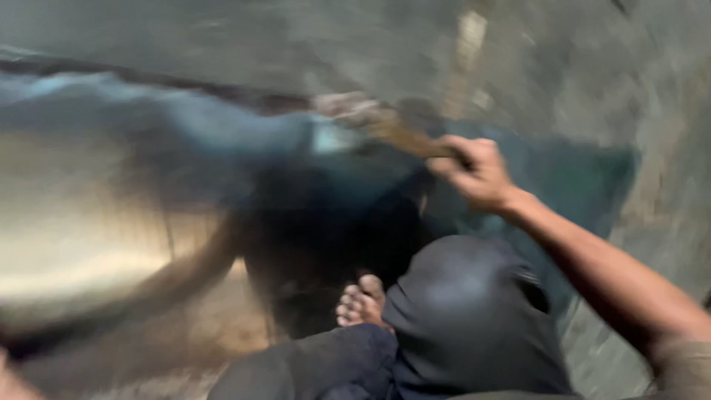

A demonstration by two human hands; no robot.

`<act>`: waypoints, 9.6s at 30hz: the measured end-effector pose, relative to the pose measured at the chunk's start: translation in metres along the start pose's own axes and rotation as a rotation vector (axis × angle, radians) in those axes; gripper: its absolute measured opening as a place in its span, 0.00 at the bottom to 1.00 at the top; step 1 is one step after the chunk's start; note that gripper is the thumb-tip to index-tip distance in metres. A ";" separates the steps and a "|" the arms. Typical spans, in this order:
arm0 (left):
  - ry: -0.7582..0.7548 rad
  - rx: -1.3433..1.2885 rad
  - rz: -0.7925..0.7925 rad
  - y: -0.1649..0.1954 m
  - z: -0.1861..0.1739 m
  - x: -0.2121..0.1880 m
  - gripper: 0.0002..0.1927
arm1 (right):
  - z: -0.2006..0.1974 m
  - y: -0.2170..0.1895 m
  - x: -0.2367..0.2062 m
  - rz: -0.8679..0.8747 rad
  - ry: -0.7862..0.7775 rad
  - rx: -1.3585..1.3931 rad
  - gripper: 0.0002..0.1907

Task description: The person uses a hammer and a chisel to repeatedly strike a large metal sheet on the floor. They reposition the chisel and hammer multiple times to work on different areas of the sheet.

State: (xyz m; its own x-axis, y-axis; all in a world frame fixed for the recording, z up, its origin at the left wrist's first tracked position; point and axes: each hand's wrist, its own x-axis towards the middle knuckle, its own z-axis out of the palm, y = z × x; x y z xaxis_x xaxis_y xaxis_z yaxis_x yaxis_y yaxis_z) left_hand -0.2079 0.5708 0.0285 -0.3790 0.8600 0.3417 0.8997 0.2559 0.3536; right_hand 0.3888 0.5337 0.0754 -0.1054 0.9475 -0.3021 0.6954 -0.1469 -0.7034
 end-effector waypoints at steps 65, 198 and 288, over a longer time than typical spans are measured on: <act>-1.344 -1.045 1.831 0.784 0.147 -0.488 0.06 | -0.129 0.168 -0.415 0.681 0.943 0.171 0.26; -0.940 -1.203 0.869 0.571 0.114 -0.272 0.11 | -0.088 0.081 -0.284 0.302 0.583 0.157 0.31; -0.901 -1.106 0.536 0.457 0.076 -0.250 0.11 | -0.079 0.038 -0.265 0.321 0.280 0.112 0.30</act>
State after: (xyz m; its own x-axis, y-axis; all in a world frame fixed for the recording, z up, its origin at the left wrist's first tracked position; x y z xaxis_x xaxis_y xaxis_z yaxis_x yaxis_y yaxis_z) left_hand 0.3143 0.5066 0.0385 0.5511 0.8201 0.1542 0.1203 -0.2609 0.9578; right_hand 0.4992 0.2990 0.1797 0.3109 0.8867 -0.3420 0.5786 -0.4621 -0.6721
